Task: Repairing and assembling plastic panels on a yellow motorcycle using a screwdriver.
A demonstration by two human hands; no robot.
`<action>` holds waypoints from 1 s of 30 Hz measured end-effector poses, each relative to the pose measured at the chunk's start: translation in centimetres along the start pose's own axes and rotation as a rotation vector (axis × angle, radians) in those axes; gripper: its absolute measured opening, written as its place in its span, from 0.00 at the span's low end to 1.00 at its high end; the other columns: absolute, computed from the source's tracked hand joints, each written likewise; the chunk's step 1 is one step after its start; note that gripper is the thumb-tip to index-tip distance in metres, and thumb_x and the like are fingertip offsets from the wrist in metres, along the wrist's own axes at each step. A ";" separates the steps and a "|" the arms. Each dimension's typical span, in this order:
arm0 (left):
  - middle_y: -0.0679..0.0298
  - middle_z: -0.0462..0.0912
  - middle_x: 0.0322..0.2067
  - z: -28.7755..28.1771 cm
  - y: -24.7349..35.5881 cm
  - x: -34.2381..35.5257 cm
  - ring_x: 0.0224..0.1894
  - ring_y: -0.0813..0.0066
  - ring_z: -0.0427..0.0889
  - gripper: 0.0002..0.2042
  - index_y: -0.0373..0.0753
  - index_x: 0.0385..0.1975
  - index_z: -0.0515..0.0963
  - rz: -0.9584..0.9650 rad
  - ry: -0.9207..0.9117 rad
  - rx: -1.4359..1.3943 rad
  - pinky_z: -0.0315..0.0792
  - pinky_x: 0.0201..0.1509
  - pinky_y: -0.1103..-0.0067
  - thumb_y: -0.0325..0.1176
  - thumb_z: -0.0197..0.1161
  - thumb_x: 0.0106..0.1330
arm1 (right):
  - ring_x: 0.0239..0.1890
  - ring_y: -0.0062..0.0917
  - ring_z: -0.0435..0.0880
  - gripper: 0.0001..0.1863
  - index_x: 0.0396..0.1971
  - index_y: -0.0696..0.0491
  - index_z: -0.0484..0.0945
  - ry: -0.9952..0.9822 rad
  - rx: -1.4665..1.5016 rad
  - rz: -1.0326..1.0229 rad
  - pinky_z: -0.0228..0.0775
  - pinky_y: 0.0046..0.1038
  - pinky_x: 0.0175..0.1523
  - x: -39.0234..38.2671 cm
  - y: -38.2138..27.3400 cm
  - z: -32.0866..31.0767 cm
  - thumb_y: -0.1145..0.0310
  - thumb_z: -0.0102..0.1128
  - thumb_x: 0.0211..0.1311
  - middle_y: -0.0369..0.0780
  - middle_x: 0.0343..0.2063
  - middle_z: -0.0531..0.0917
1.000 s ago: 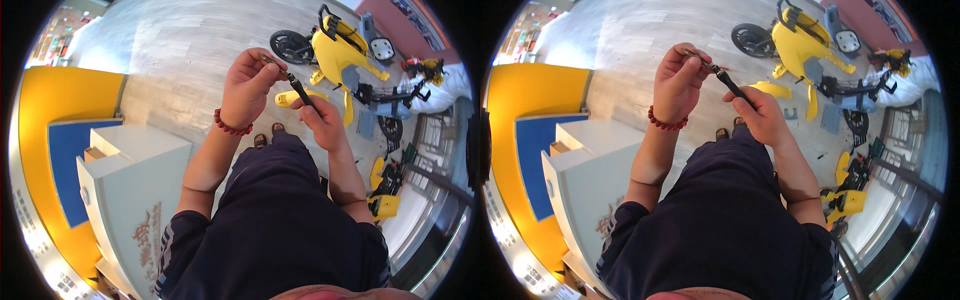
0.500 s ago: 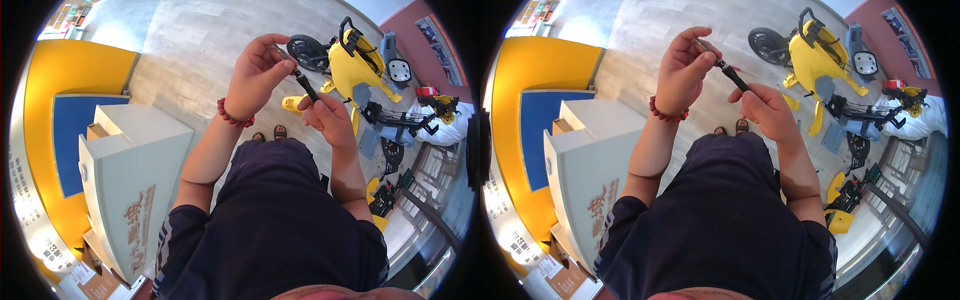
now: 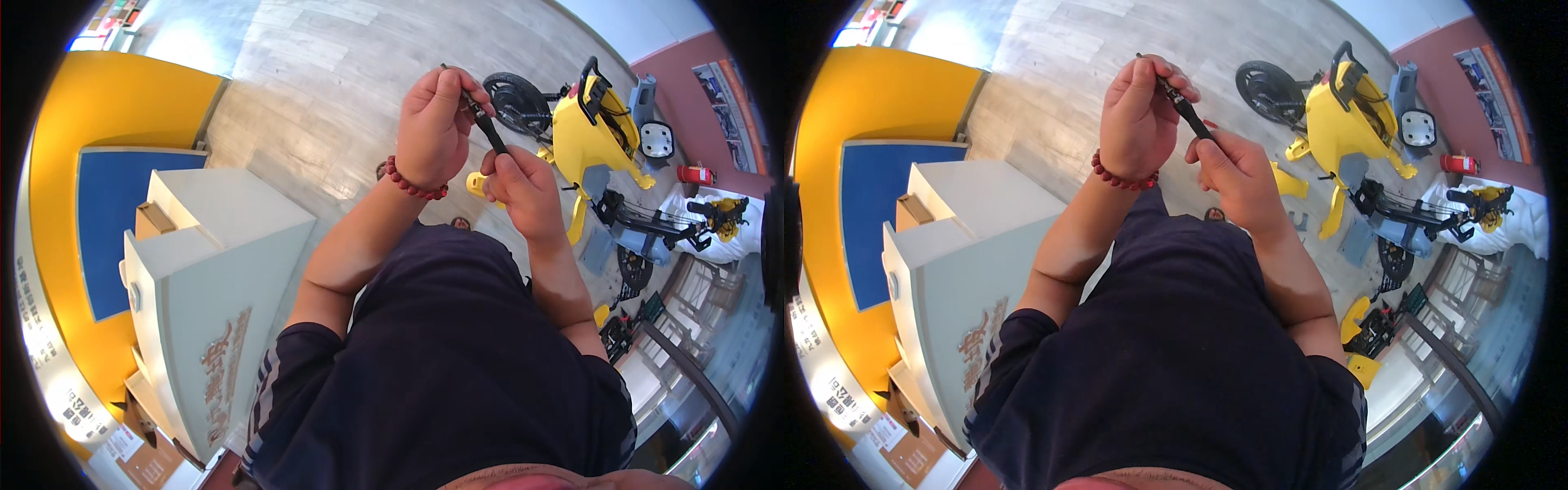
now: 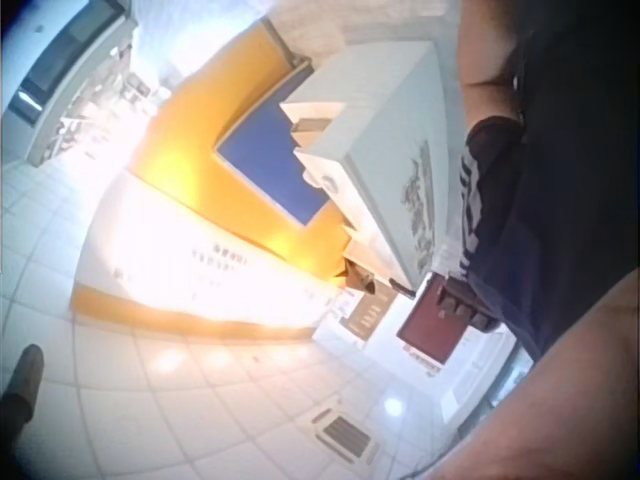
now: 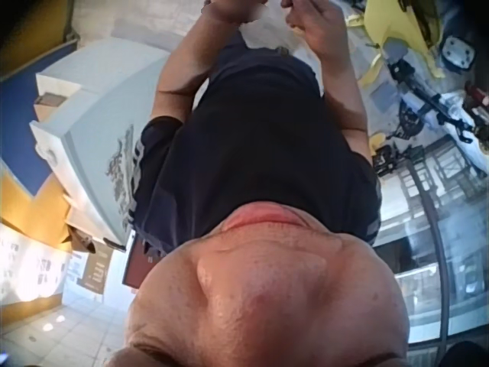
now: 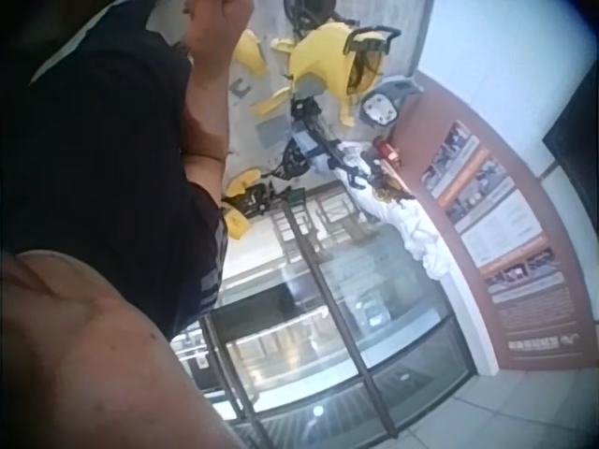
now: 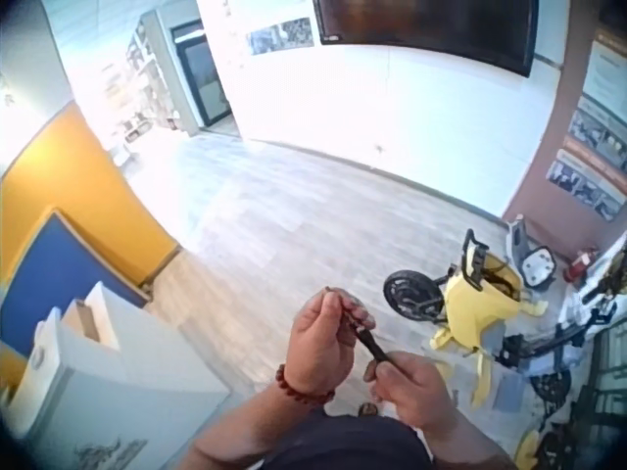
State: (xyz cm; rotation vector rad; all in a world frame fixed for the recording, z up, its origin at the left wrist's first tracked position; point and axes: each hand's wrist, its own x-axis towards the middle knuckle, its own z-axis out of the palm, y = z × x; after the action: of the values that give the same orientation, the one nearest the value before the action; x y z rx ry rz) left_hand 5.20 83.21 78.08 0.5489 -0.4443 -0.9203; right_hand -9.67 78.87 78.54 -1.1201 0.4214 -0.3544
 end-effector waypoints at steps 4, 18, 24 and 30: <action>0.62 0.76 0.28 -3.4 3.1 3.4 0.32 0.70 0.76 0.11 0.37 0.30 0.69 -0.074 -0.036 -0.103 0.72 0.41 0.73 0.35 0.44 0.70 | 0.15 0.09 0.59 0.16 0.29 0.60 0.73 0.094 -0.238 -0.071 0.57 0.17 0.26 5.0 0.7 2.3 0.62 0.46 0.66 0.28 0.11 0.64; 0.60 0.79 0.29 -14.5 11.0 13.7 0.35 0.66 0.80 0.12 0.38 0.30 0.69 -0.325 0.073 -0.116 0.76 0.46 0.61 0.35 0.40 0.71 | 0.12 0.12 0.52 0.17 0.28 0.58 0.69 0.201 0.070 0.111 0.55 0.22 0.26 20.5 3.7 9.7 0.59 0.42 0.68 0.27 0.09 0.58; 0.61 0.78 0.29 -16.2 11.7 19.1 0.34 0.66 0.80 0.12 0.39 0.30 0.69 -0.339 0.097 -0.111 0.76 0.46 0.61 0.35 0.39 0.71 | 0.15 0.13 0.60 0.15 0.26 0.58 0.71 0.215 0.198 0.062 0.56 0.19 0.25 26.1 3.7 9.7 0.65 0.43 0.67 0.29 0.11 0.64; 0.61 0.76 0.29 -20.7 13.0 25.1 0.34 0.65 0.79 0.12 0.39 0.32 0.68 -0.341 0.249 -0.088 0.75 0.46 0.63 0.36 0.39 0.71 | 0.14 0.12 0.60 0.14 0.27 0.59 0.72 0.088 0.170 0.174 0.56 0.19 0.24 35.3 2.2 7.0 0.64 0.44 0.67 0.28 0.11 0.64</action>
State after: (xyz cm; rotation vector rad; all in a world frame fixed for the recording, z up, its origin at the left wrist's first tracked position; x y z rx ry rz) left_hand 38.58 73.73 73.10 0.6606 -0.0839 -1.1734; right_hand 24.49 68.41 73.97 -0.8973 0.5523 -0.2810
